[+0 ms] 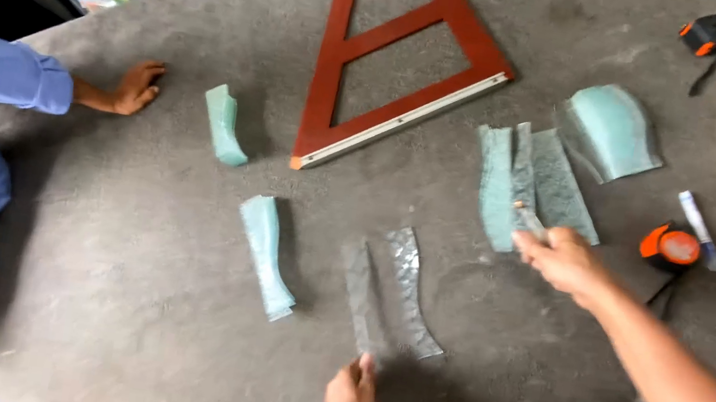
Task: Score and cut decorative glass pieces using a glass cutter on a workshop table.
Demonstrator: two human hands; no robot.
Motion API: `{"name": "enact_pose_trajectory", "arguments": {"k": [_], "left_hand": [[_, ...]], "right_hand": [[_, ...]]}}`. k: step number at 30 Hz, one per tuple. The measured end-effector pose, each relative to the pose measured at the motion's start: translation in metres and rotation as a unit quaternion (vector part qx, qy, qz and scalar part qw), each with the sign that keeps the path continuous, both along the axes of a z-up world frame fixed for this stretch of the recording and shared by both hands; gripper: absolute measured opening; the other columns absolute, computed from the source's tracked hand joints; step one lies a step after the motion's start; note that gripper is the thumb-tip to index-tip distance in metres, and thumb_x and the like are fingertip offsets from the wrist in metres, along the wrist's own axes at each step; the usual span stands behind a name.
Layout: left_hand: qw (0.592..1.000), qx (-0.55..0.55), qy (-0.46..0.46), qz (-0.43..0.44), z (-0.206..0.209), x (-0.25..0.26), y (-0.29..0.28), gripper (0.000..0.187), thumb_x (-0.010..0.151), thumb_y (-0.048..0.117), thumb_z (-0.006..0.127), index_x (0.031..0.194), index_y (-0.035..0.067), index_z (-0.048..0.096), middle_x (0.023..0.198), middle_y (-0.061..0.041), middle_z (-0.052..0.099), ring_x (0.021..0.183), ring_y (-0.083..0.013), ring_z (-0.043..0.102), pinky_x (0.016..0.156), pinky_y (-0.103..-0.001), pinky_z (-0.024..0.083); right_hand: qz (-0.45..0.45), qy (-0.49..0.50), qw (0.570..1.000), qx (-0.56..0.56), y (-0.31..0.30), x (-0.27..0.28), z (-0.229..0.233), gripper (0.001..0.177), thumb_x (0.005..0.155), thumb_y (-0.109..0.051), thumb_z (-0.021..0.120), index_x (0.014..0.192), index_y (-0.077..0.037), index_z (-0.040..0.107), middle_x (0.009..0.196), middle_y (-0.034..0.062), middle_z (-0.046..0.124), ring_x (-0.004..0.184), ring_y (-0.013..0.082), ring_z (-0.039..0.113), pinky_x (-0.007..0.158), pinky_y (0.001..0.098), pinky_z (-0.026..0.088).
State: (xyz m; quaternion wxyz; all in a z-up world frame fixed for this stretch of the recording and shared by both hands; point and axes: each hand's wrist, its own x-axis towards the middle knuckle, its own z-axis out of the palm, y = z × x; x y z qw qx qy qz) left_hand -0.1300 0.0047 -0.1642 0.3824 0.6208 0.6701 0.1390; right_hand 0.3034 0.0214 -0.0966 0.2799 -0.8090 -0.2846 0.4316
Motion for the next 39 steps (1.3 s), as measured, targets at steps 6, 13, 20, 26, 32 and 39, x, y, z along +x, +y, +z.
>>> {"name": "enact_pose_trajectory", "arguments": {"k": [6, 13, 20, 26, 32, 39], "left_hand": [[0.958, 0.024, 0.281, -0.044, 0.043, 0.023, 0.030, 0.056, 0.079, 0.059, 0.072, 0.102, 0.008, 0.062, 0.096, -0.017, 0.071, 0.096, -0.0357, 0.071, 0.085, -0.047, 0.058], [0.973, 0.000, 0.226, -0.045, 0.074, 0.066, 0.073, 0.055, 0.081, 0.052, 0.078, 0.106, 0.007, 0.058, 0.105, -0.015, 0.071, 0.097, -0.0330, 0.072, 0.085, -0.044, 0.059], [0.977, -0.012, 0.206, -0.061, 0.050, 0.056, 0.087, 0.034, 0.080, 0.032, 0.080, 0.094, 0.005, 0.064, 0.090, -0.021, 0.073, 0.089, -0.0409, 0.071, 0.079, -0.050, 0.058], [0.995, -0.083, 0.045, -0.024, 0.069, 0.052, 0.091, 0.025, 0.082, 0.019, 0.078, 0.087, -0.005, 0.072, 0.079, -0.022, 0.075, 0.071, -0.0308, 0.076, 0.064, -0.041, 0.062], [0.947, -0.230, -0.212, 0.072, 0.093, 0.042, 0.093, 0.020, 0.093, 0.013, 0.070, 0.098, -0.006, 0.069, 0.083, -0.015, 0.072, 0.064, -0.0199, 0.073, 0.059, -0.030, 0.068], [0.992, -0.072, -0.033, 0.095, 0.139, -0.015, 0.155, 0.033, 0.084, 0.018, 0.079, 0.107, -0.005, 0.075, 0.084, -0.014, 0.080, 0.065, -0.0183, 0.076, 0.060, -0.035, 0.062]], "right_hand": [[0.001, 0.055, 0.998, -0.005, 0.016, -0.016, 0.027, 0.047, 0.096, -0.048, 0.065, 0.073, -0.007, 0.061, 0.057, -0.0011, 0.046, 0.043, 0.0111, 0.035, 0.040, 0.0314, 0.026], [0.025, 0.049, 0.998, -0.033, 0.016, -0.007, -0.013, 0.051, 0.098, -0.052, 0.064, 0.073, -0.008, 0.063, 0.058, -0.0008, 0.051, 0.045, 0.0117, 0.041, 0.043, 0.0345, 0.033], [0.106, -0.215, 0.966, -0.098, -0.019, 0.013, -0.016, 0.064, 0.087, -0.070, 0.060, 0.073, -0.009, 0.073, 0.065, 0.0119, 0.067, 0.063, 0.0294, 0.070, 0.062, 0.0456, 0.053], [0.042, -0.326, 0.928, -0.176, -0.054, 0.085, -0.126, 0.069, 0.088, -0.073, 0.069, 0.114, -0.009, 0.066, 0.081, 0.0089, 0.068, 0.062, 0.0265, 0.070, 0.055, 0.0421, 0.059], [0.056, -0.416, 0.892, -0.166, -0.028, 0.079, -0.100, 0.107, 0.066, -0.075, 0.086, 0.138, -0.002, 0.058, 0.119, 0.0215, 0.062, 0.093, 0.0308, 0.068, 0.068, 0.0420, 0.061], [0.018, -0.291, 0.941, -0.170, -0.018, 0.083, -0.117, 0.100, 0.065, -0.062, 0.091, 0.135, 0.002, 0.058, 0.106, 0.0222, 0.071, 0.092, 0.0365, 0.074, 0.077, 0.0484, 0.061]]}}
